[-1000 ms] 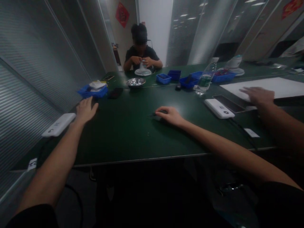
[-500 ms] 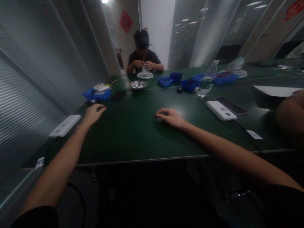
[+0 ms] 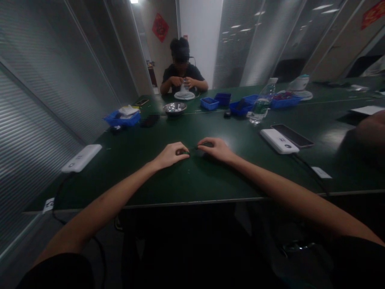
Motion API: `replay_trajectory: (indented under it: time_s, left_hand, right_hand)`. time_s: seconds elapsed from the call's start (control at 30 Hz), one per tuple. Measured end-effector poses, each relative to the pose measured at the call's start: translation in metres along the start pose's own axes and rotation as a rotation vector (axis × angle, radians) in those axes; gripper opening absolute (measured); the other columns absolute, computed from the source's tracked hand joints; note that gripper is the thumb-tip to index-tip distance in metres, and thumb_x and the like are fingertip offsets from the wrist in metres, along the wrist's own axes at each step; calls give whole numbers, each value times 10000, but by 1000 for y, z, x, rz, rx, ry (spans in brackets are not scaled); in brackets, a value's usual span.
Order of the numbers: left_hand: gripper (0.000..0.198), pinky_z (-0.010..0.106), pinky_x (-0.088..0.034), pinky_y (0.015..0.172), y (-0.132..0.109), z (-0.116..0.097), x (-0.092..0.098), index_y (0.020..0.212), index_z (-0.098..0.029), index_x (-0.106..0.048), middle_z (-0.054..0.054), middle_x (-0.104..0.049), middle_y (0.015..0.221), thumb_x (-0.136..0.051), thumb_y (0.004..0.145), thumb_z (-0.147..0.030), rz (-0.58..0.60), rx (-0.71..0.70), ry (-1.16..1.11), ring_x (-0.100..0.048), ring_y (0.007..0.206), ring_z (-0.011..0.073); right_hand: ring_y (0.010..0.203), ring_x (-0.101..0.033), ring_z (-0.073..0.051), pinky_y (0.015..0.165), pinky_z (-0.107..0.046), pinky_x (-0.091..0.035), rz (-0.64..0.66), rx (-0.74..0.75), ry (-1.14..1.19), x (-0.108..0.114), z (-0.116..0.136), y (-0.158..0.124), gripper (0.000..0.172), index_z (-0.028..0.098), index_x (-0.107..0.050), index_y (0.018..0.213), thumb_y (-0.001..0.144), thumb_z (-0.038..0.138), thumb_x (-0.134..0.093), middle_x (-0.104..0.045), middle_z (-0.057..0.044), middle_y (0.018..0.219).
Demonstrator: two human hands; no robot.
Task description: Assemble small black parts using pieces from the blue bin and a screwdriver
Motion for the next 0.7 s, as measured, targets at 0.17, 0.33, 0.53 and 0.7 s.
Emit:
replay_trajectory:
  time_s: [0.17,0.33,0.53,0.7]
  left_hand:
    - [288,310,-464,733,-15,5,10,1098,-204,-791,57,-676,1002,-717,967,-450,17,27,-13,-594,817,186]
    - [264,305,-464,729,-16,7,13,1102,-201,-790,57,-682,1031,-727,964,-417,5,27,-32,-599,809,175]
    - [257,307,-459,741,-14,5,12,1136,-188,-782,52,-683,1020,-700,991,-384,5,18,-43,-596,818,173]
    - [249,313,-468,761,-15,3,12,1157,-202,-780,51,-672,1020,-685,999,-369,18,5,-41,-596,826,177]
  right_hand:
    - [1048,-724,-262,972,-432,-543,23,-16,-2,1,4,-2,273,261,-811,1125,972,457,-699,-796,-45,1191]
    - [1118,-714,-262,1030,-442,-522,71,46,40,1,6,-4,294,253,-807,1144,974,461,-687,-785,-45,1239]
    - [1155,-709,-264,1051,-436,-512,86,88,66,0,8,-4,323,243,-806,1168,969,467,-684,-780,-52,1260]
    - [1100,-720,-258,996,-422,-539,116,117,91,0,13,-7,353,226,-805,1178,969,479,-675,-783,-69,1241]
Point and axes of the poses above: each hand's wrist, its own y-axis towards the middle knuckle, its own x-axis out of the back of the hand, z = x × y, the point moved 1 cm from there along y, towards the middle knuckle
